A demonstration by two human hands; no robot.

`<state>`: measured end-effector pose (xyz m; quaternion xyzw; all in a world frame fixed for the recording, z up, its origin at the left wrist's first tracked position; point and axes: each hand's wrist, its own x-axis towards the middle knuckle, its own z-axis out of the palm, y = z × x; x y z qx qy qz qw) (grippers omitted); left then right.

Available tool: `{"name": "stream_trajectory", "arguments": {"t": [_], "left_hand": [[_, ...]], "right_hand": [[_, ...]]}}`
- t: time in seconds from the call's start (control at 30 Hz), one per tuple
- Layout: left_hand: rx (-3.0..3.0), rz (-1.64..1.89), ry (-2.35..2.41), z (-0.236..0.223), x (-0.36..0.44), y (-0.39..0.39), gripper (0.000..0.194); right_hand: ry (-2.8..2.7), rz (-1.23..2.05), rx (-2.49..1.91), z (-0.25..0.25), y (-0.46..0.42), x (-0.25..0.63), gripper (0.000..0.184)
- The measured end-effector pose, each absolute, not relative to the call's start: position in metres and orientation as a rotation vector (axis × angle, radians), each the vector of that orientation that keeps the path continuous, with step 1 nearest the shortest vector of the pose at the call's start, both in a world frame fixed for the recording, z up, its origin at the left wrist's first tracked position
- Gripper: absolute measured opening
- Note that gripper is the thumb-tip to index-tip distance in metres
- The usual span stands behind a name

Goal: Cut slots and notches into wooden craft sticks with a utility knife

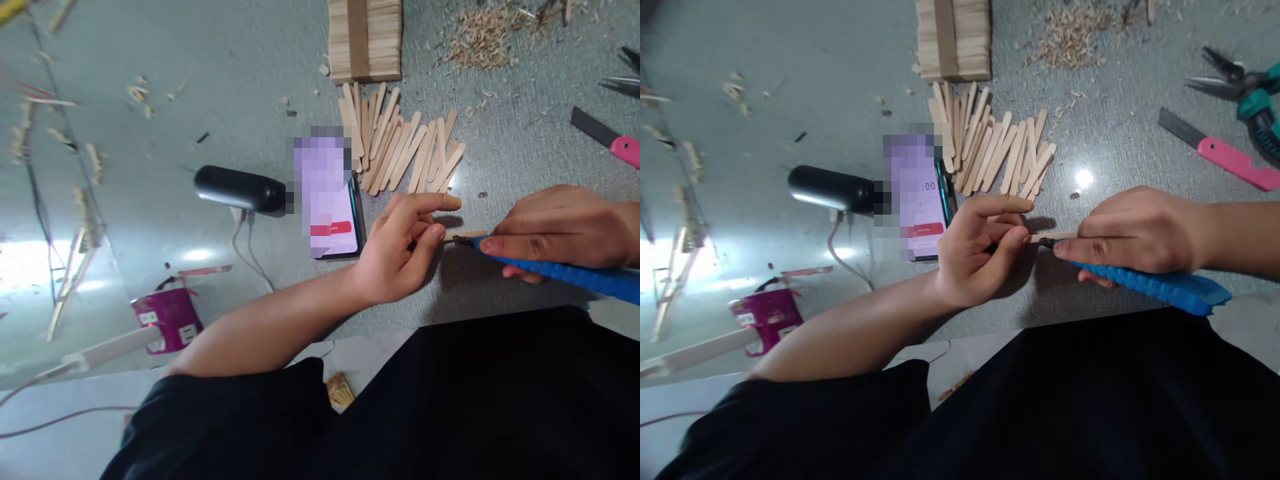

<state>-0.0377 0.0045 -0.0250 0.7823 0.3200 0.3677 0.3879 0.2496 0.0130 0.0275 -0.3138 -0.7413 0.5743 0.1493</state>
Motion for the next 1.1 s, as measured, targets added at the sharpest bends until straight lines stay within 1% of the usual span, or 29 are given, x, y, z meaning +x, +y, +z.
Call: {"name": "stream_trajectory", "arguments": {"t": [0.1, 0.17, 0.2, 0.3, 0.37, 0.47, 0.53, 0.6, 0.67, 0.7, 0.77, 0.83, 0.9, 0.93, 1.03, 1.1], "left_hand": [[1.937, 0.947, 0.773, -0.026, -0.038, 0.005, 0.029], [1.913, 0.943, 0.745, -0.027, -0.038, 0.006, 0.030], [1.907, 0.940, 0.736, -0.028, -0.038, 0.006, 0.030], [1.909, 0.937, 0.726, -0.029, -0.038, 0.007, 0.031], [1.911, 0.945, 0.720, -0.030, -0.037, 0.008, 0.031], [1.924, 0.991, 0.729, -0.031, -0.035, 0.011, 0.029], [1.931, 1.012, 0.760, -0.029, -0.034, 0.012, 0.025], [1.910, 1.014, 0.769, -0.026, -0.033, 0.011, 0.022], [1.865, 1.021, 0.750, -0.023, -0.034, 0.009, 0.022], [1.848, 1.018, 0.744, -0.021, -0.034, 0.008, 0.024], [1.852, 1.003, 0.755, -0.020, -0.035, 0.004, 0.025], [1.906, 1.019, 0.769, -0.019, -0.035, 0.002, 0.025], [1.962, 1.070, 0.761, -0.019, -0.035, 0.001, 0.024], [1.983, 1.095, 0.747, -0.020, -0.036, 0.001, 0.024], [2.001, 1.120, 0.700, -0.020, -0.036, 0.003, 0.025], [1.944, 1.127, 0.717, -0.019, -0.036, 0.004, 0.021]], "right_hand": [[-2.058, 1.852, -1.179, 0.038, 0.012, 0.246, 0.061], [-2.076, 1.868, -1.188, 0.035, 0.012, 0.247, 0.066], [-2.102, 1.841, -1.151, 0.030, 0.011, 0.248, 0.066], [-2.174, 1.625, -0.972, 0.010, 0.010, 0.254, 0.052], [-2.221, 1.459, -0.907, 0.000, 0.011, 0.257, 0.049], [-2.284, 1.377, -0.930, -0.003, 0.019, 0.256, 0.054], [-2.299, 1.505, -1.004, 0.007, 0.024, 0.251, 0.064], [-2.267, 1.775, -1.157, 0.024, 0.025, 0.246, 0.077], [-2.180, 1.748, -1.334, 0.041, 0.022, 0.244, 0.081], [-2.189, 1.733, -1.329, 0.047, 0.018, 0.245, 0.080], [-2.237, 1.627, -1.196, 0.051, 0.010, 0.252, 0.070], [-2.314, 1.388, -0.972, 0.044, 0.001, 0.261, 0.051], [-2.373, 1.047, -0.726, 0.032, -0.005, 0.270, 0.032], [-2.374, 0.931, -0.647, 0.026, -0.006, 0.273, 0.023], [-2.389, 0.799, -0.518, 0.019, -0.005, 0.278, 0.029], [-2.419, 0.778, -0.381, 0.023, -0.001, 0.280, 0.024]]}}
